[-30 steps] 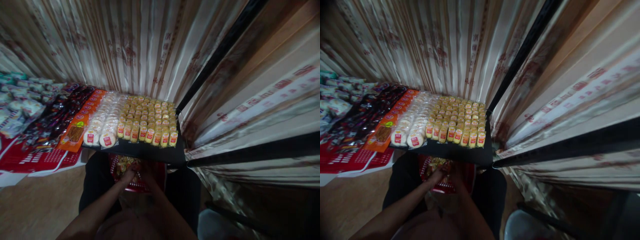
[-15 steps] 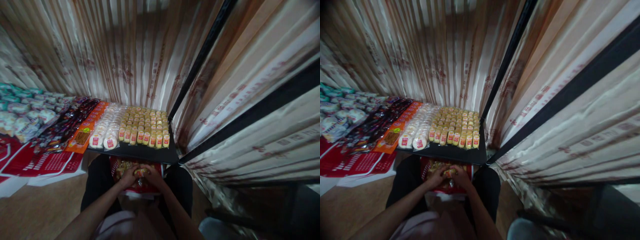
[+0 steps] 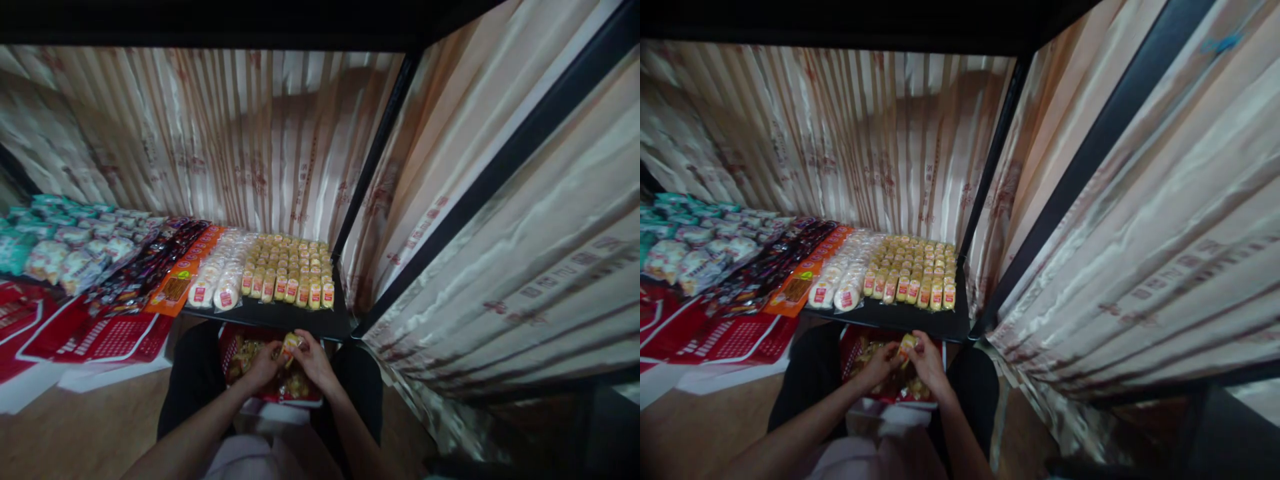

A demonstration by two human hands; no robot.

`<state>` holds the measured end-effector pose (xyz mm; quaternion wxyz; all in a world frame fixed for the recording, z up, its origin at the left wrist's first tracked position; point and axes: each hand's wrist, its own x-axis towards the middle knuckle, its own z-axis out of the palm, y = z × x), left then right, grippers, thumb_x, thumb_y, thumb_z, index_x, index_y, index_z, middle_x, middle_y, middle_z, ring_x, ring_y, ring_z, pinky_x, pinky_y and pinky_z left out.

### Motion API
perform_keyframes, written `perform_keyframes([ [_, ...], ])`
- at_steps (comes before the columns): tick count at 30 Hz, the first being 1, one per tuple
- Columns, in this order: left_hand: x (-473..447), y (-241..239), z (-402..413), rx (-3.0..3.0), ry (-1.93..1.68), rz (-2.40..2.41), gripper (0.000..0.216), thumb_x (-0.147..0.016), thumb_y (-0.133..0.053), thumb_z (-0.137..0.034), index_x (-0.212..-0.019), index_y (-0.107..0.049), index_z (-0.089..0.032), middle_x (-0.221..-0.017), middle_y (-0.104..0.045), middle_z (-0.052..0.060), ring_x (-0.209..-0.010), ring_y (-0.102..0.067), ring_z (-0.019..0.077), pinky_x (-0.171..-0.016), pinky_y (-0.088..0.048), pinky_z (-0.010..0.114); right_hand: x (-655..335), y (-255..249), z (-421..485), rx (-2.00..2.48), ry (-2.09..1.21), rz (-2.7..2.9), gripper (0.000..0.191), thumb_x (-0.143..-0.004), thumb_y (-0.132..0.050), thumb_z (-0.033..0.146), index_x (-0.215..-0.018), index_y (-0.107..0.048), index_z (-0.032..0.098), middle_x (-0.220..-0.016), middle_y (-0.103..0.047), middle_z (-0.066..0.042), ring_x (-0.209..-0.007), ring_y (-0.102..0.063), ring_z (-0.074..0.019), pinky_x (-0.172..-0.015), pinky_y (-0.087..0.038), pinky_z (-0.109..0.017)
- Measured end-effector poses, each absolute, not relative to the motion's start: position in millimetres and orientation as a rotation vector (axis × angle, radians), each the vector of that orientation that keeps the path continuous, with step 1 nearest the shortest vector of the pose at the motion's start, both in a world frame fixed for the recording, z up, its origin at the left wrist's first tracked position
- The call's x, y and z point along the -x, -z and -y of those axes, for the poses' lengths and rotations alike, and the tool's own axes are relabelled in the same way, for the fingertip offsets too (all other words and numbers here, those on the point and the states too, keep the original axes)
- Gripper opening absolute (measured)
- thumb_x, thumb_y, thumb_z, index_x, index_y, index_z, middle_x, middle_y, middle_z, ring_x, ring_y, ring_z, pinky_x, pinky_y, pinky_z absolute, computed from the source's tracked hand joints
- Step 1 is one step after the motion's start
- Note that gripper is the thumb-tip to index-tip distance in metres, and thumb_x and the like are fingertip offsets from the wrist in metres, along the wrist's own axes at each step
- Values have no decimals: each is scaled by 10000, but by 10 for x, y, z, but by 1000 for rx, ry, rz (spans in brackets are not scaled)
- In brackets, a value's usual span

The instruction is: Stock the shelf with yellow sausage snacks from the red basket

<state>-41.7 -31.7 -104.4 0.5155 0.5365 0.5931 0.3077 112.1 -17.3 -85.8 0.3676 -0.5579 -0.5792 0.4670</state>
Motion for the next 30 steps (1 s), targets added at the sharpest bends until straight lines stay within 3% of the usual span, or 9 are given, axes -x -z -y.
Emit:
perform_keyframes([
  [8,383,752,352,-1317,-885,-1387,382,-782,-523,-403,-1057,-582,-145,-933,-678,69,-676,-607,150,-569,-459,229,-1032,691,190,1280,-1163,1473,304,-727,-567,338,-1005,-577,215,-832,-668,-31,-761,-633,-179,-680,-506,-287],
  [18,304,600,331,-1382,-957,-1391,291,-780,-516,-292,-1010,-594,-130,-966,-682,78,-874,-616,188,-764,-467,258,-1044,661,230,1291,-1060,1488,272,-742,-542,306,-997,-578,218,-892,-682,-48,-809,-645,-192,-722,-512,-301],
  [24,400,684,233,-1221,-974,-1428,352,-791,-473,-320,-1072,-560,-127,-929,-677,80,-594,-597,146,-555,-467,257,-878,644,76,1369,-1018,1575,318,-746,-513,287,-1050,-586,229,-938,-675,-37,-815,-640,-181,-714,-509,-283],
  [30,662,577,-15,-1215,-1039,-1611,353,-798,-505,-377,-1080,-566,-172,-967,-682,59,-769,-634,173,-691,-481,263,-537,505,-216,1430,-829,1664,349,-751,-512,275,-1074,-595,173,-923,-649,-56,-750,-606,-158,-743,-481,-283],
])
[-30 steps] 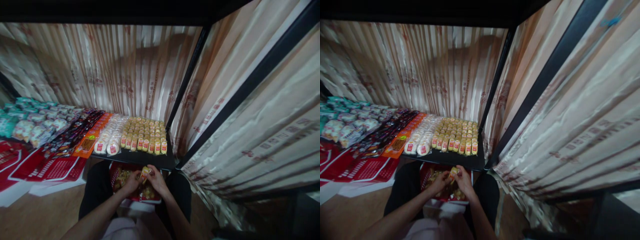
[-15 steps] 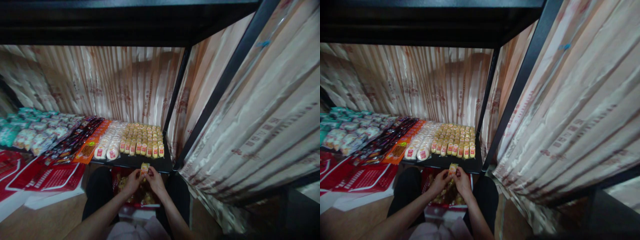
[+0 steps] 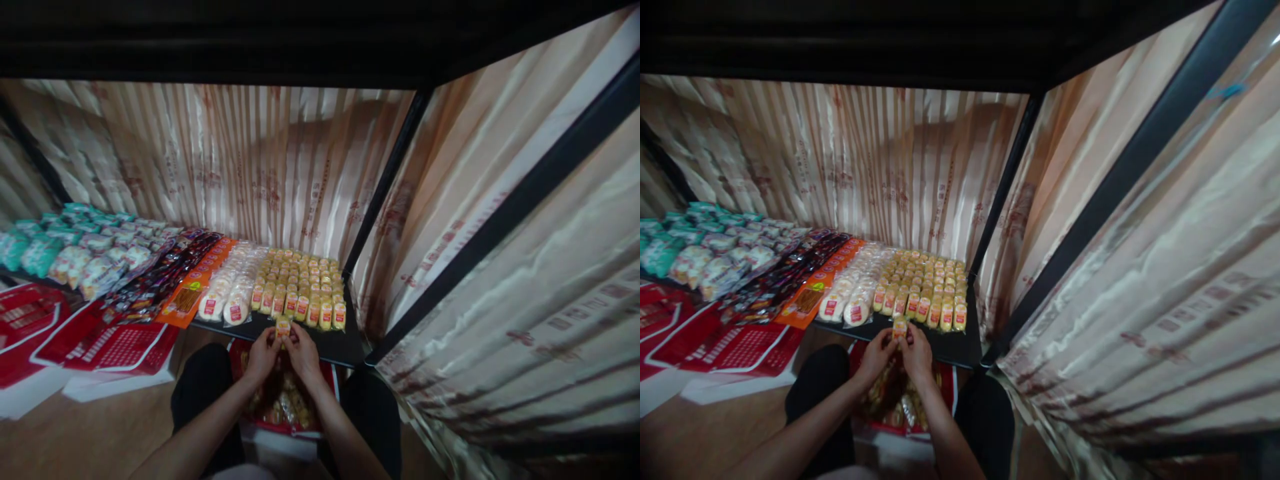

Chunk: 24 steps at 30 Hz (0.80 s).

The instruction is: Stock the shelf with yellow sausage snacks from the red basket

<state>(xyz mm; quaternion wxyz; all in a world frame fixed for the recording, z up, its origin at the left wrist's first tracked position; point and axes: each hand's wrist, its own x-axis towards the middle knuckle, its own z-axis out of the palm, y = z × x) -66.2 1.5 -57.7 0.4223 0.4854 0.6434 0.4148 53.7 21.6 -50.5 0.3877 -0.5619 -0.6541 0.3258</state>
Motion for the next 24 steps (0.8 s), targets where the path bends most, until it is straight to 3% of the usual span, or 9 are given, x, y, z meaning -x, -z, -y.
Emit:
perform_keyframes([
  [6,867,510,-163,-1264,-1249,-1772,423,-811,-445,-259,-1205,-468,-107,-1217,-548,158,-988,-591,218,-878,-451,333,-141,387,-520,1456,-750,1732,277,-759,-520,245,-1018,-593,181,-885,-647,-33,-701,-589,-131,-702,-461,-242],
  [13,969,628,-178,-1359,-1352,-1834,429,-797,-358,-129,-1218,-436,-143,-1277,-454,139,-1094,-531,191,-973,-418,346,184,497,-809,1508,-724,1754,265,-779,-509,247,-1020,-582,164,-887,-653,-42,-658,-601,-132,-667,-466,-249],
  [17,1035,748,-218,-1388,-1393,-1857,409,-802,-348,-127,-1183,-488,-173,-1252,-487,96,-1169,-488,180,-1023,-382,372,281,567,-874,1519,-711,1742,318,-781,-504,234,-1090,-542,167,-933,-660,-49,-696,-623,-142,-696,-476,-263],
  [24,1129,844,-273,-1447,-1343,-1848,413,-797,-354,-116,-1163,-538,-170,-1213,-563,81,-1155,-509,176,-1026,-384,373,385,597,-905,1524,-604,1729,197,-807,-470,260,-983,-536,198,-896,-675,-55,-733,-636,-182,-680,-474,-290],
])
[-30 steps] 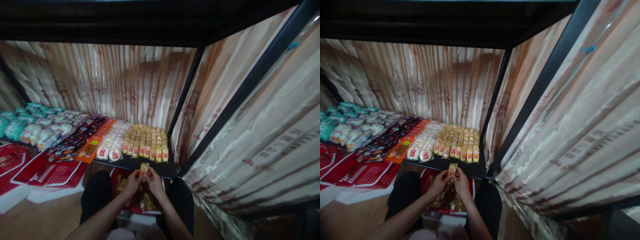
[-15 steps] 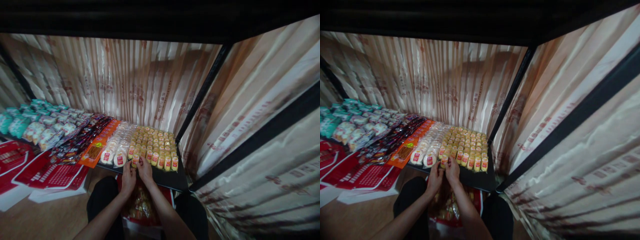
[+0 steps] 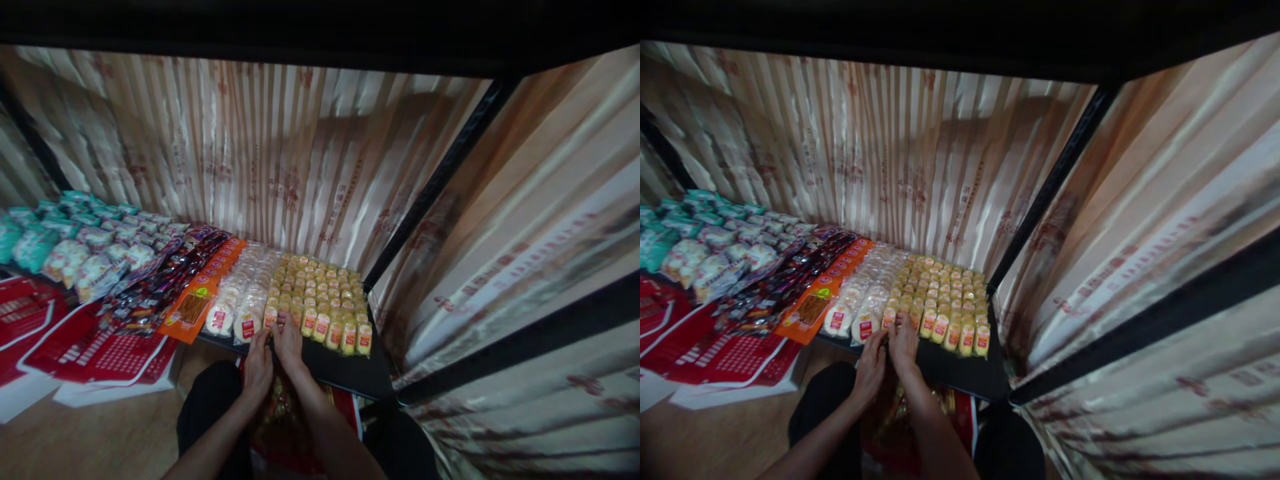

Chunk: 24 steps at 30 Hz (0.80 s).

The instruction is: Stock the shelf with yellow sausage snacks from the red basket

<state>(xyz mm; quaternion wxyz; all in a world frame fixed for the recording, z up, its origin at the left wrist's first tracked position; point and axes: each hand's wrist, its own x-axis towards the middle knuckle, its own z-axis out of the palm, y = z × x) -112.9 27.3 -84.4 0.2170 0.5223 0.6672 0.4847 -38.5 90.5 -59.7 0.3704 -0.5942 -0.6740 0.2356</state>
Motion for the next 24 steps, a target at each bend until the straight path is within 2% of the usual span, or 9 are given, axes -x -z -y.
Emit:
perform_keyframes([
  [12,1326,865,-275,-1593,-1223,-1849,426,-781,-347,-81,-1125,-590,-143,-1222,-572,98,-1163,-515,181,-1031,-390,372,402,727,-857,1518,-491,1792,188,-802,-453,232,-974,-518,190,-915,-647,-82,-711,-617,-184,-650,-473,-303],
  [24,1450,874,-261,-1732,-1256,-1807,438,-726,-362,-37,-1050,-620,-180,-1130,-611,67,-1083,-561,166,-978,-447,357,413,800,-818,1499,-462,1768,136,-790,-426,223,-908,-489,202,-733,-594,-17,-626,-594,-165,-585,-445,-270],
])
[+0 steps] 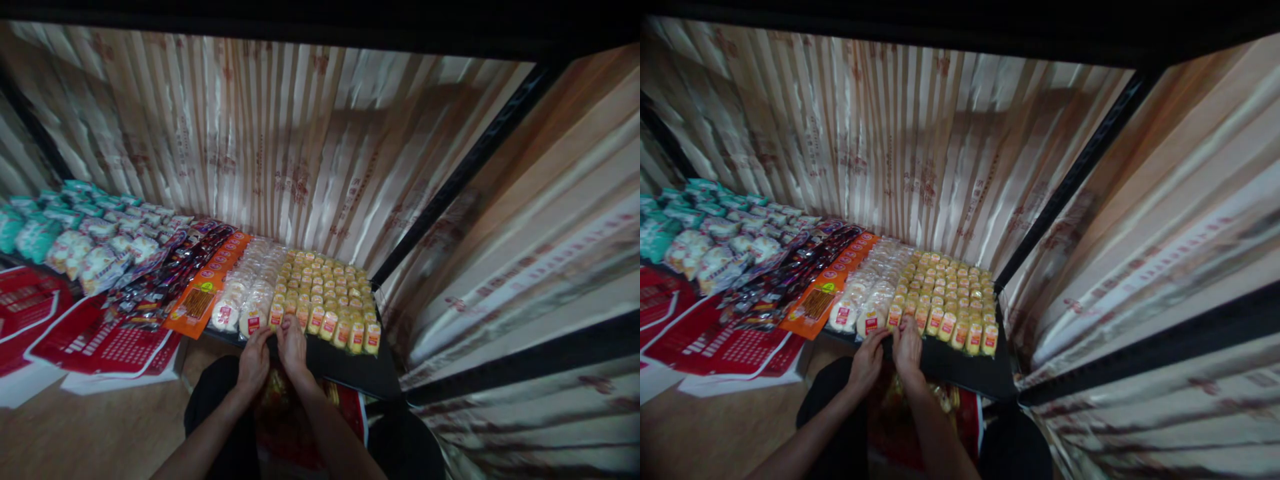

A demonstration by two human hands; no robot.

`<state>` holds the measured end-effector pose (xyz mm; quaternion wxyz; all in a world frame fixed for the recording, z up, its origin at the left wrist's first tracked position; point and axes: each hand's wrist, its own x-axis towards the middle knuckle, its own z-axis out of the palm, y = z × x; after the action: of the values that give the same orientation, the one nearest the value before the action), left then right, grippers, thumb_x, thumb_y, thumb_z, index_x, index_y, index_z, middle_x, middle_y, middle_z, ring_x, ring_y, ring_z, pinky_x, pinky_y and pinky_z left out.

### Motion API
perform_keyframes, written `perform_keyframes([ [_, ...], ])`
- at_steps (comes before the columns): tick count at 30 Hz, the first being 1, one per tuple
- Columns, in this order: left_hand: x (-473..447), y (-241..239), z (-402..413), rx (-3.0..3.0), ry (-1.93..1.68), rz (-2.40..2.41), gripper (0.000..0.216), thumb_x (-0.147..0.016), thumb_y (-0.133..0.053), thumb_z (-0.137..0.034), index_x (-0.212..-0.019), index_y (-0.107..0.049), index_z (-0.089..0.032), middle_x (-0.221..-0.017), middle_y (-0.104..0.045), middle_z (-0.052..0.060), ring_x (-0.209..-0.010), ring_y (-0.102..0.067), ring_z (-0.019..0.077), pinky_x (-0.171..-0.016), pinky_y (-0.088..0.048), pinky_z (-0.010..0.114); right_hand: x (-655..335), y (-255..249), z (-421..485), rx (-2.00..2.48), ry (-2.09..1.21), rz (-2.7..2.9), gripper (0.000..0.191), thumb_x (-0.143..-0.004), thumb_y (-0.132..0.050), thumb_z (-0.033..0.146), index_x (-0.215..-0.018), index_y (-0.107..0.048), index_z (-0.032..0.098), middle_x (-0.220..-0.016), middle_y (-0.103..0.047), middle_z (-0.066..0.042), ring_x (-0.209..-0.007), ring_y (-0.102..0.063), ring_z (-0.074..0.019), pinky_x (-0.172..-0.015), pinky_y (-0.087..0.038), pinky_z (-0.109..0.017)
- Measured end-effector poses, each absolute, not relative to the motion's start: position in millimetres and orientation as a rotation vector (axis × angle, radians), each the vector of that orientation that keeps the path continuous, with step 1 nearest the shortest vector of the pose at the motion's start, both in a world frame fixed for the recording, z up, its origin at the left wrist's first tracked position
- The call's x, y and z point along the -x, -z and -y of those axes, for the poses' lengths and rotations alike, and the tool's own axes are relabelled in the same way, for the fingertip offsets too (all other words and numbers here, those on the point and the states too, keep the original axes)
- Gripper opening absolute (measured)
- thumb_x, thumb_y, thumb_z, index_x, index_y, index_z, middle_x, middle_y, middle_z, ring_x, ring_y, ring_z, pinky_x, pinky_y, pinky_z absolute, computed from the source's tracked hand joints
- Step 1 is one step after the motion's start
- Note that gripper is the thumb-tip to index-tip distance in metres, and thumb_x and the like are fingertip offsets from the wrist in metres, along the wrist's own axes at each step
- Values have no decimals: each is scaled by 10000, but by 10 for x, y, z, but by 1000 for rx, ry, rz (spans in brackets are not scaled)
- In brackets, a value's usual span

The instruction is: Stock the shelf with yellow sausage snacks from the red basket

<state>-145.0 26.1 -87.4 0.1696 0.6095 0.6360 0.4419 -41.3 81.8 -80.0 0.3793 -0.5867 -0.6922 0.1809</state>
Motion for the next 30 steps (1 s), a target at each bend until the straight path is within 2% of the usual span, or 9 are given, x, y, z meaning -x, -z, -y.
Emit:
perform_keyframes([
  [5,1536,922,-168,-1761,-1327,-1971,380,-764,-384,-76,-1050,-619,-163,-1042,-590,87,-1010,-569,191,-918,-486,360,425,877,-792,1482,-469,1719,144,-817,-383,268,-902,-476,198,-713,-573,-12,-592,-569,-155,-585,-434,-266],
  [11,1634,977,-225,-1784,-1410,-2112,380,-808,-374,-89,-1123,-578,-149,-1157,-519,118,-1091,-512,216,-947,-466,407,467,863,-803,1494,-510,1719,174,-821,-392,308,-919,-488,201,-708,-563,4,-601,-565,-144,-585,-426,-243],
  [19,1745,975,-265,-1812,-1350,-2057,421,-797,-360,-59,-1136,-579,-179,-1193,-510,93,-1139,-489,205,-1004,-426,400,471,854,-800,1489,-465,1731,177,-823,-379,276,-909,-508,191,-708,-559,0,-603,-557,-141,-595,-425,-236],
  [25,1770,969,-237,-1846,-1313,-2041,443,-770,-368,-38,-1136,-583,-168,-1204,-511,104,-1148,-480,214,-1010,-417,406,499,865,-764,1481,-424,1798,206,-841,-343,253,-830,-539,192,-735,-555,-20,-648,-546,-149,-632,-423,-249],
  [30,1742,940,-170,-1894,-1301,-2029,473,-761,-361,-27,-1164,-568,-163,-1218,-526,101,-1144,-475,213,-1010,-413,402,466,887,-748,1430,-480,1807,211,-841,-385,264,-921,-562,182,-769,-566,-17,-680,-548,-137,-655,-438,-235],
])
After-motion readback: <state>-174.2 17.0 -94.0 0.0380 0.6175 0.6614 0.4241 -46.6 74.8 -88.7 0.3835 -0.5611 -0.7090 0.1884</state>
